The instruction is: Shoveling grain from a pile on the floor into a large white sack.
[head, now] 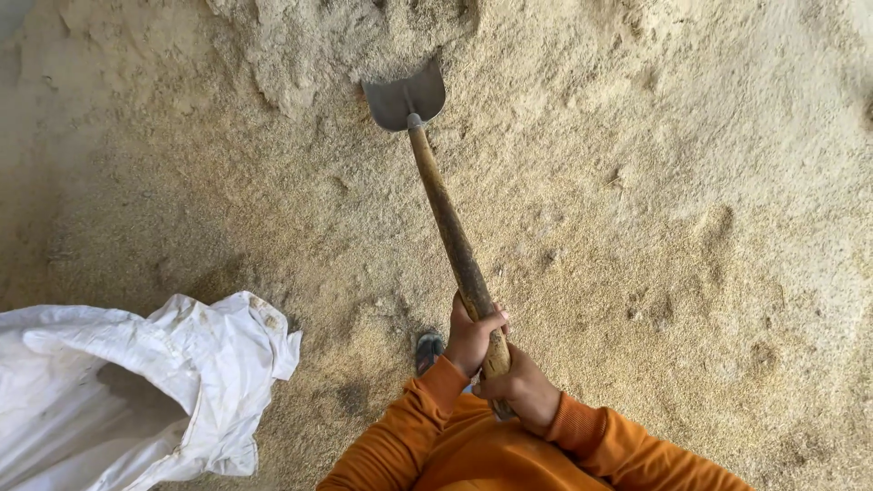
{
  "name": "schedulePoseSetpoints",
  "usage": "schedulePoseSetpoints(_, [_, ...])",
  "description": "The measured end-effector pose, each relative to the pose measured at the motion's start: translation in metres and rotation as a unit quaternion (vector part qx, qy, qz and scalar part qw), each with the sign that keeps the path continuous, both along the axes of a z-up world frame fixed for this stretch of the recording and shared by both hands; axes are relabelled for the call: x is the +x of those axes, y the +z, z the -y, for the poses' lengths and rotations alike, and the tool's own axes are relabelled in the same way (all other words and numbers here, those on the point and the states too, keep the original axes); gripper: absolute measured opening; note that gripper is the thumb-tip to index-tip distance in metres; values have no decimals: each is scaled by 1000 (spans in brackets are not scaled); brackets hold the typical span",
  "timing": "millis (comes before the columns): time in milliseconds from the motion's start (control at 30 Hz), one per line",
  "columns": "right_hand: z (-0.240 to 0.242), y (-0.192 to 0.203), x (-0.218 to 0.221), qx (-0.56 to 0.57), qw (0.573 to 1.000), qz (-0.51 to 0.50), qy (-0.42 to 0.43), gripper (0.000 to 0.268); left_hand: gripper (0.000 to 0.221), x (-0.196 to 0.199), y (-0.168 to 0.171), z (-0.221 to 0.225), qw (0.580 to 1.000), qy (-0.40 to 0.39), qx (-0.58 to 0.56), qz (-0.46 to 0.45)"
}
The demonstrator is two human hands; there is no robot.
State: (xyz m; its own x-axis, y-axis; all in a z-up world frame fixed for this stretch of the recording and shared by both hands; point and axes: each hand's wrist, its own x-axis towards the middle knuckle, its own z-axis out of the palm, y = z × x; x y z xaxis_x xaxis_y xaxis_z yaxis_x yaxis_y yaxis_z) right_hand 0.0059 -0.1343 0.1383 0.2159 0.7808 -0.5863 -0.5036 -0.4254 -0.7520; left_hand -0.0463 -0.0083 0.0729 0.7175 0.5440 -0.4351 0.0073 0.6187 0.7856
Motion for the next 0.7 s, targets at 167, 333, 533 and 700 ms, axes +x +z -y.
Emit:
schedulePoseSetpoints(167, [-16,-25,15,-72,997,-5,13,49,58,16,-2,-25,1000,-13,5,-10])
schedulePoseSetpoints(333, [-115,-88,69,133,910,381,99,29,56,79,-53,-124,994,-13,69,-78])
schedulePoseSetpoints(533, [-143,-199,69,221,771,558,210,8,70,85,-84,-166,989,-11,92,-112])
schedulePoseSetpoints(700, [-142,-91,32,-113,993,21,-39,37,64,51,-80,-144,996,-22,23,-86])
